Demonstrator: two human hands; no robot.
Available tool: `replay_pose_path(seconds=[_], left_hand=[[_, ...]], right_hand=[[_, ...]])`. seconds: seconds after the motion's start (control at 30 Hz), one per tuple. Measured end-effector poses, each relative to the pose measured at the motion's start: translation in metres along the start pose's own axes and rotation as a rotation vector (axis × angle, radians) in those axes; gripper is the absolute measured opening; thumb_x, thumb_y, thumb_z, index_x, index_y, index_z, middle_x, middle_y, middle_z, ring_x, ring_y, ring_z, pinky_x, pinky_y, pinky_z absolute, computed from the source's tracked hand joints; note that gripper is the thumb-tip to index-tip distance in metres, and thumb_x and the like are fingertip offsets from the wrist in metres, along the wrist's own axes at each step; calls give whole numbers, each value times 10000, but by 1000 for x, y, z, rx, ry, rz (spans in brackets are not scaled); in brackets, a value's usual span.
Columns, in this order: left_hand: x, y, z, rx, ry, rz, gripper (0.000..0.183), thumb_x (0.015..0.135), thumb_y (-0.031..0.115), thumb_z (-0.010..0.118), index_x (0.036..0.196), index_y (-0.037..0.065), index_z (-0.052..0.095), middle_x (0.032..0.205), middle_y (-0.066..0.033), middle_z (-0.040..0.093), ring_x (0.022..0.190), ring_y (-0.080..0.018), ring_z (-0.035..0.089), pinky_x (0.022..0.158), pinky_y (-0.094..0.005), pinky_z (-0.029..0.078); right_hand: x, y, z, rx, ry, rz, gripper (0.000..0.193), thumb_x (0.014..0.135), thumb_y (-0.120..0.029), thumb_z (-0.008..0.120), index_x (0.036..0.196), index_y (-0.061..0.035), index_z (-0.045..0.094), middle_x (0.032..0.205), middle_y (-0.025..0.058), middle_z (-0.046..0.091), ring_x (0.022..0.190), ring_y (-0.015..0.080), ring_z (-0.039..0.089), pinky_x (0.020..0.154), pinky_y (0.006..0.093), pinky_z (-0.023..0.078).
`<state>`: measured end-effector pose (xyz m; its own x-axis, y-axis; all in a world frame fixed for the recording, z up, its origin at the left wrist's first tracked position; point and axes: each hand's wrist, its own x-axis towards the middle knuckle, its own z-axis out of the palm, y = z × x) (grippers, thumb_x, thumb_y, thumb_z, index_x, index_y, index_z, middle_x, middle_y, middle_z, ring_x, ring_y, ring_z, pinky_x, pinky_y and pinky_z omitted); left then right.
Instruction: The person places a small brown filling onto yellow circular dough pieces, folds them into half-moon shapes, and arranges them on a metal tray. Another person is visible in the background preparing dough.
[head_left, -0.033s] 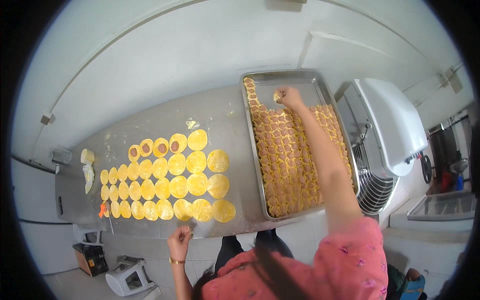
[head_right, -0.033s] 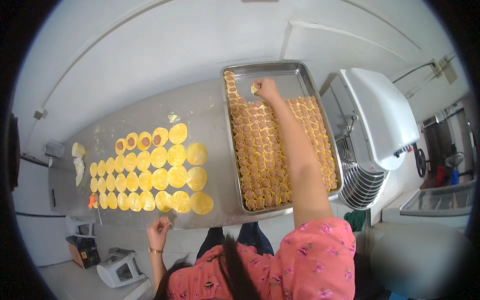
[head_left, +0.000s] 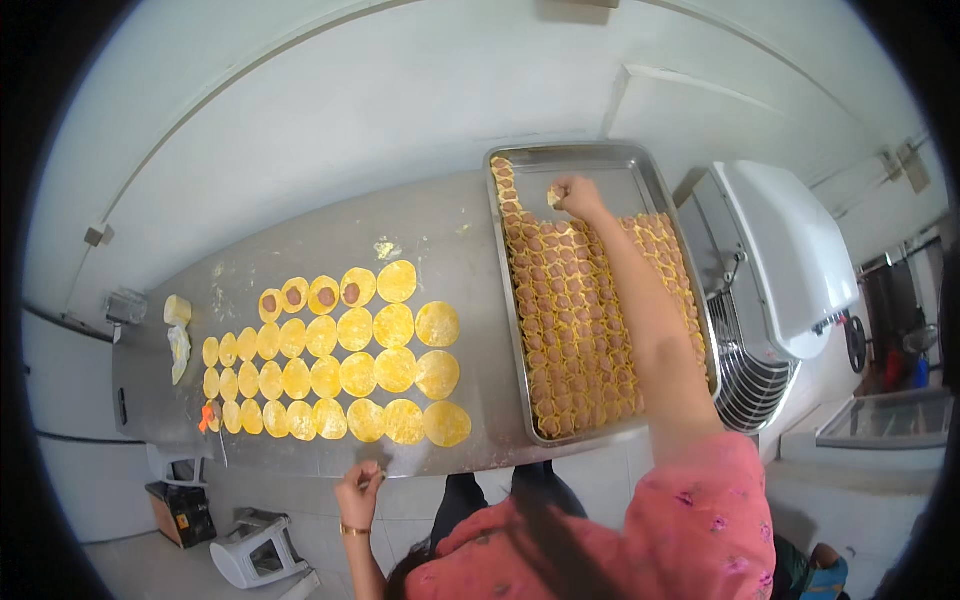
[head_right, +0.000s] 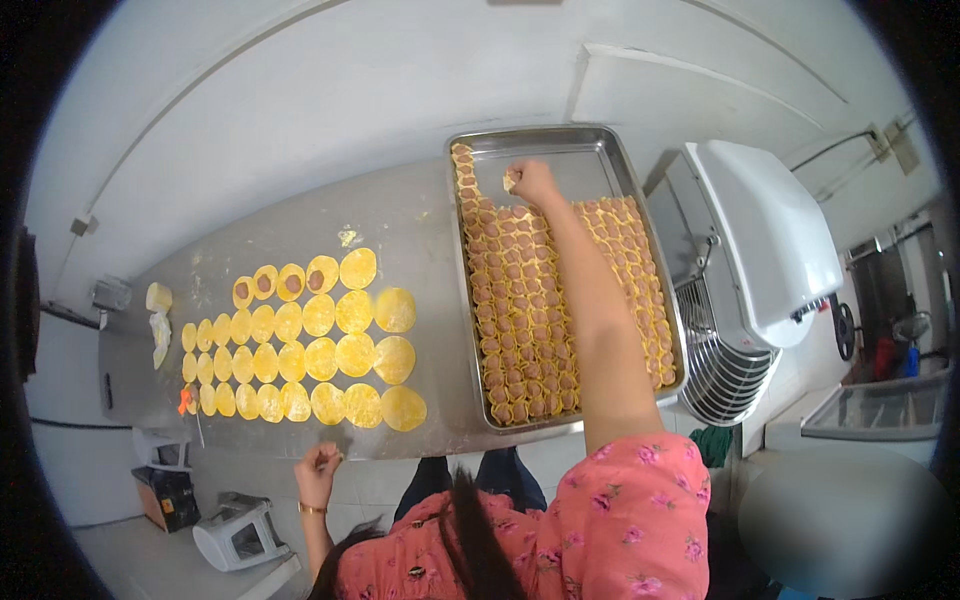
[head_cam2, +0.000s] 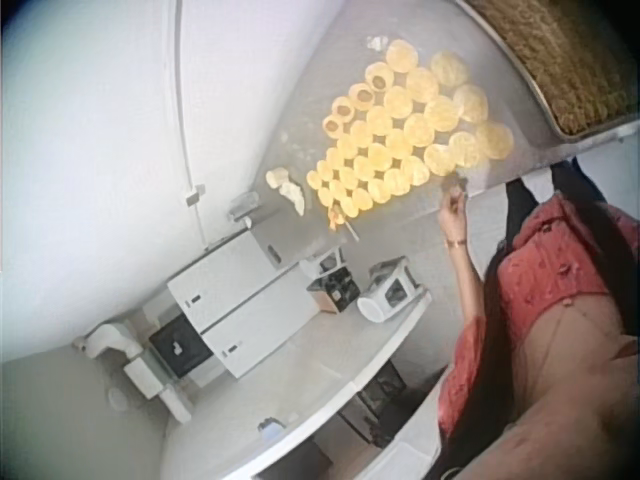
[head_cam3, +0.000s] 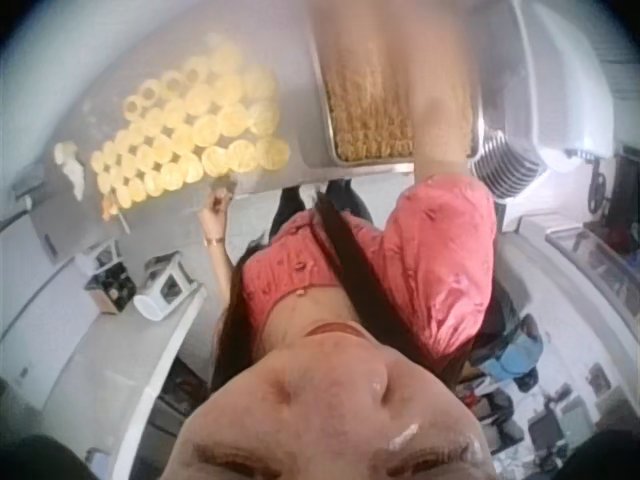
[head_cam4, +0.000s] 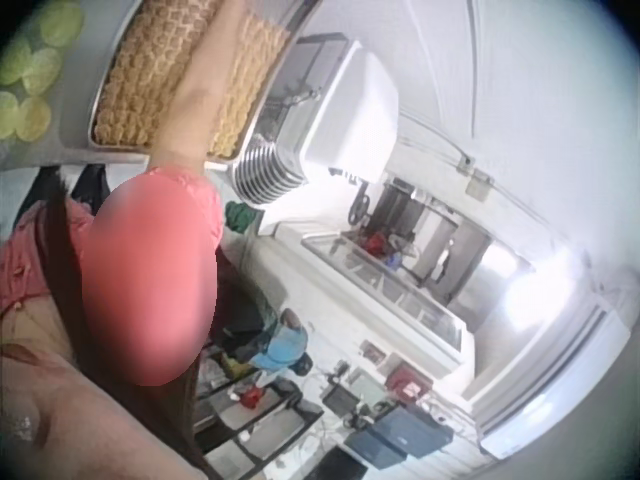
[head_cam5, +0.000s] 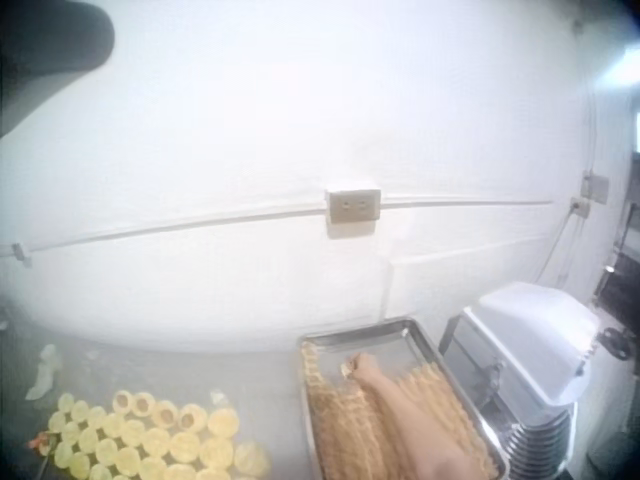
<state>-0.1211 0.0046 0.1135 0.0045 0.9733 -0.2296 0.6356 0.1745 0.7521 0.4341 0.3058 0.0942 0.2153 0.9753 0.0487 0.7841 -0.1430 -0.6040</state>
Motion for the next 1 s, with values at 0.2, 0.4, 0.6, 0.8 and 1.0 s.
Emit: replay_pose_path(seconds=[0.2, 0.4, 0.6, 0.8, 1.0], left_hand=[[-40, -9, 3, 17, 75, -153, 199, 732, -74, 658, 919, -14, 631, 815, -76, 667, 754, -155, 664, 669, -268, 529], [-25, 3, 16, 99, 33, -107, 187, 735, -57, 663, 913, -9, 630, 826, -100, 671, 730, -183, 675, 651, -282, 527], [-5, 19, 26, 144, 3, -38, 201, 731, -50, 672, 923, -3, 634, 837, -117, 674, 738, -195, 682, 640, -281, 525], [-4, 21, 24, 153, -14, -32, 224, 735, -65, 651, 945, 6, 627, 847, -125, 664, 728, -219, 676, 627, -297, 542], [-4, 20, 26, 201, -34, -31, 210, 736, -55, 653, 932, 15, 621, 837, -133, 662, 722, -231, 674, 626, -305, 541]], right_hand=[[43, 26, 34, -138, -261, -92, 266, 653, -87, 597, 896, -104, 707, 797, 160, 663, 719, 303, 642, 677, 363, 509], [44, 26, 31, -129, -409, -191, 206, 656, -67, 584, 817, -91, 710, 722, 130, 661, 694, 279, 638, 646, 352, 498], [37, 16, 23, -97, -445, -184, 179, 652, -54, 586, 780, -79, 709, 718, 130, 661, 658, 273, 624, 639, 357, 491], [36, 12, 22, -206, -471, -213, 171, 662, -54, 595, 791, -59, 708, 719, 158, 652, 636, 305, 617, 630, 365, 492], [41, 14, 35, -294, -452, -315, 168, 675, -91, 625, 814, -76, 718, 742, 172, 647, 666, 328, 624, 634, 374, 503]])
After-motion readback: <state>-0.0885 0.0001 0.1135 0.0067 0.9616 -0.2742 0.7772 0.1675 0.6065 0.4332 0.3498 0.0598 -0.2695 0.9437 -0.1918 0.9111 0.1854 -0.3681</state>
